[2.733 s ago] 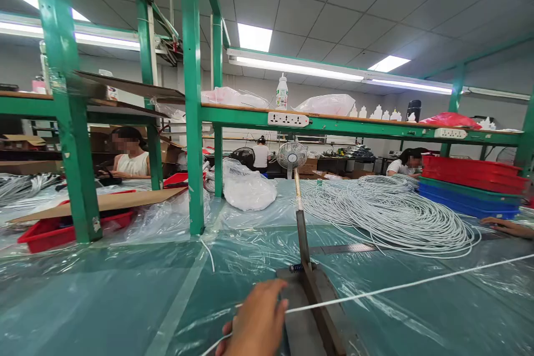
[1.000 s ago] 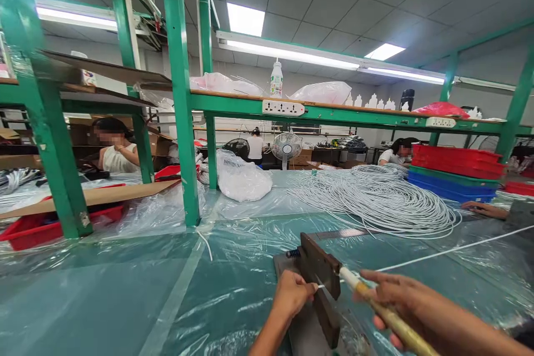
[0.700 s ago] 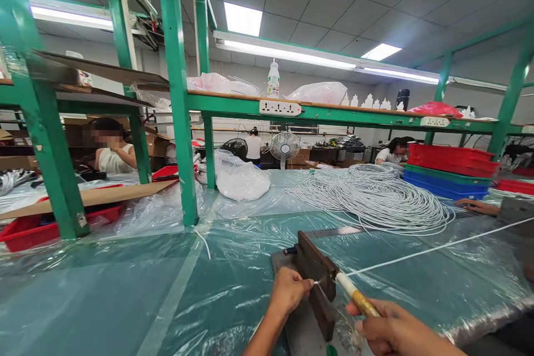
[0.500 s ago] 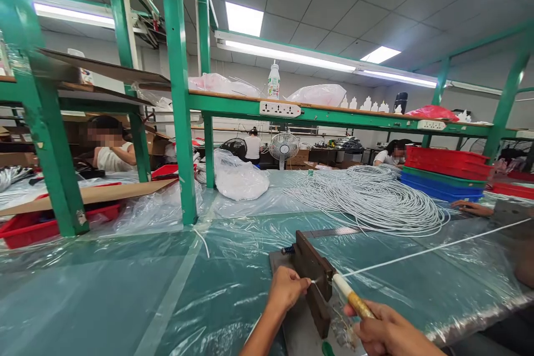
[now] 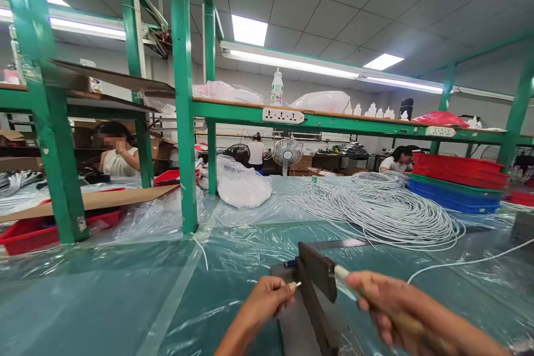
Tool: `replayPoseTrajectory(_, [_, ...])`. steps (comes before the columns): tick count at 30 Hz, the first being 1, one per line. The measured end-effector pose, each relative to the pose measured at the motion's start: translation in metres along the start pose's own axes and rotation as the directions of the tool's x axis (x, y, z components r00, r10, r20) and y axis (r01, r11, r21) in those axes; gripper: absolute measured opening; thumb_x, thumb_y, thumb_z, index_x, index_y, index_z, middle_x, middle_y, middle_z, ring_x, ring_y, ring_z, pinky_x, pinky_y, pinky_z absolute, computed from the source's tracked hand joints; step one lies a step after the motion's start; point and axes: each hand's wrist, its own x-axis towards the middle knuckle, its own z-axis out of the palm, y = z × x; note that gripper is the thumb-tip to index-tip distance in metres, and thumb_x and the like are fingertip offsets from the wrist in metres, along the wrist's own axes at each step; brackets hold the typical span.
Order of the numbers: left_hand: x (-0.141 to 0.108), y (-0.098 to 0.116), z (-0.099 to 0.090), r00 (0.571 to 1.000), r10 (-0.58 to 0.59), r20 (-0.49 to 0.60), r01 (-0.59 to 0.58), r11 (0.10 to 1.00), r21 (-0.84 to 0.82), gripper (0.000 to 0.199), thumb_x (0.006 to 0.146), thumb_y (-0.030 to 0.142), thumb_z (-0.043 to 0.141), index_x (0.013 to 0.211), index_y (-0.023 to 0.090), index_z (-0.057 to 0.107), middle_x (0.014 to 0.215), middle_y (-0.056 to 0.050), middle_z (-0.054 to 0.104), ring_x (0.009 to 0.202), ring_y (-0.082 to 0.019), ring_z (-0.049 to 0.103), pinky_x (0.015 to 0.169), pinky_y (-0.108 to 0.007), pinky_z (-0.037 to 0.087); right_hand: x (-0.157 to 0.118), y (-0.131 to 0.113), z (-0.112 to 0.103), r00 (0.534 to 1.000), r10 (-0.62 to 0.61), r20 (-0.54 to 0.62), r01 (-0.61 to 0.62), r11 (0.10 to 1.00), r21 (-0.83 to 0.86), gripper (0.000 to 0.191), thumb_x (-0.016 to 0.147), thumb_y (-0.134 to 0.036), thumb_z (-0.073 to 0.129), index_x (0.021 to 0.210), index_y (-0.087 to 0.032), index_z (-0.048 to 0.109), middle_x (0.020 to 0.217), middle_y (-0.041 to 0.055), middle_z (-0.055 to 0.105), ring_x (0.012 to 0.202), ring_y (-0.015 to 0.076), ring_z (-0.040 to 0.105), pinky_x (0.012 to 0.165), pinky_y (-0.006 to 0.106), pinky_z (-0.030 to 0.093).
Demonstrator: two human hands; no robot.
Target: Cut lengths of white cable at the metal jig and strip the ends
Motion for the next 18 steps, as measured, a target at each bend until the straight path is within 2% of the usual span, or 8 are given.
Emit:
replayPoseTrajectory(2, [-0.015,0.009,-0.014,0.999,0.021,0.033,-0.02,1.0,-0.023,0.06,0.047,0.074,0.057,0.053,0.014,0.05,0.042,0.005,0.038,0.042,-0.006,0.028,0.047,-0.022,0.017,0.015,-0.036,0.009,0.998,-0.035,0.05,0.03,0.994,0.109,0.025,0.072,-0.031,0.062,0.09,-0.013,0.058,0.073,0.0044,0.056,0.056,0.0073,0.05,0.056,0.017,0.046])
replayPoseTrajectory(3, [-0.022,0.013,-0.019,0.999,0.024,0.036,-0.023,0.999,-0.032,0.059,0.05,0.072,0.057,0.054,0.013,0.051,0.043,0.005,0.04,0.042,-0.005,0.026,0.047,-0.021,0.016,0.024,-0.052,0.014,0.995,-0.06,0.074,0.049,0.988,0.143,0.023,0.076,-0.033,0.058,0.089,-0.013,0.056,0.074,0.0054,0.055,0.056,0.008,0.05,0.056,0.019,0.046])
replayPoseTrajectory(6, [-0.041,0.019,-0.028,0.998,0.018,0.052,-0.013,0.995,-0.098,0.056,0.056,0.069,0.055,0.059,0.013,0.052,0.048,0.004,0.044,0.042,-0.004,0.025,0.045,-0.02,0.014,0.066,-0.092,0.027,0.988,-0.103,0.116,0.083,0.983,0.166,0.034,0.083,-0.044,0.041,0.095,-0.014,0.052,0.068,0.0061,0.052,0.056,0.0103,0.051,0.054,0.02,0.047])
replayPoseTrajectory(8, [-0.049,0.02,-0.029,0.998,0.028,0.061,-0.018,0.987,-0.16,0.055,0.061,0.068,0.053,0.062,0.013,0.051,0.05,0.003,0.046,0.039,-0.003,0.026,0.042,-0.02,0.015,0.101,-0.11,0.033,0.989,-0.12,0.081,0.112,0.989,0.102,0.038,0.083,-0.049,0.035,0.094,-0.016,0.051,0.066,0.0052,0.05,0.057,0.0111,0.051,0.055,0.02,0.047])
replayPoseTrajectory(11, [-0.058,0.019,-0.028,0.997,0.03,0.076,-0.01,0.965,-0.261,0.05,0.065,0.064,0.051,0.064,0.014,0.05,0.05,0.003,0.047,0.034,-0.002,0.028,0.037,-0.018,0.015,0.158,-0.121,0.041,0.99,-0.125,-0.06,0.12,0.989,-0.084,0.031,0.084,-0.046,0.036,0.088,-0.018,0.048,0.063,0.0029,0.05,0.055,0.0107,0.05,0.054,0.02,0.046])
replayPoseTrajectory(13, [-0.063,0.019,-0.028,0.996,0.03,0.079,-0.003,0.946,-0.325,0.046,0.067,0.06,0.051,0.064,0.014,0.049,0.05,0.003,0.048,0.032,-0.002,0.03,0.035,-0.017,0.016,0.191,-0.12,0.045,0.985,-0.098,-0.144,0.072,0.981,-0.18,0.023,0.083,-0.04,0.041,0.086,-0.018,0.045,0.063,0.0022,0.051,0.053,0.0098,0.048,0.052,0.019,0.044])
replayPoseTrajectory(15, [-0.067,0.018,-0.03,0.998,0.032,0.058,-0.008,0.924,-0.382,0.042,0.068,0.056,0.052,0.065,0.014,0.049,0.051,0.002,0.049,0.031,-0.003,0.033,0.033,-0.016,0.019,0.216,-0.115,0.049,0.978,-0.069,-0.195,0.018,0.968,-0.25,0.017,0.081,-0.034,0.047,0.085,-0.017,0.044,0.066,0.0024,0.053,0.053,0.0092,0.047,0.052,0.019,0.041])
replayPoseTrajectory(18, [-0.073,0.017,-0.035,1.0,0.02,0.001,-0.018,0.896,-0.444,0.041,0.067,0.054,0.053,0.065,0.014,0.05,0.053,0.0,0.052,0.032,-0.004,0.039,0.033,-0.015,0.025,0.24,-0.106,0.054,0.969,-0.051,-0.24,-0.038,0.936,-0.35,0.016,0.079,-0.029,0.05,0.087,-0.018,0.043,0.069,0.0028,0.057,0.054,0.0098,0.046,0.053,0.021,0.039])
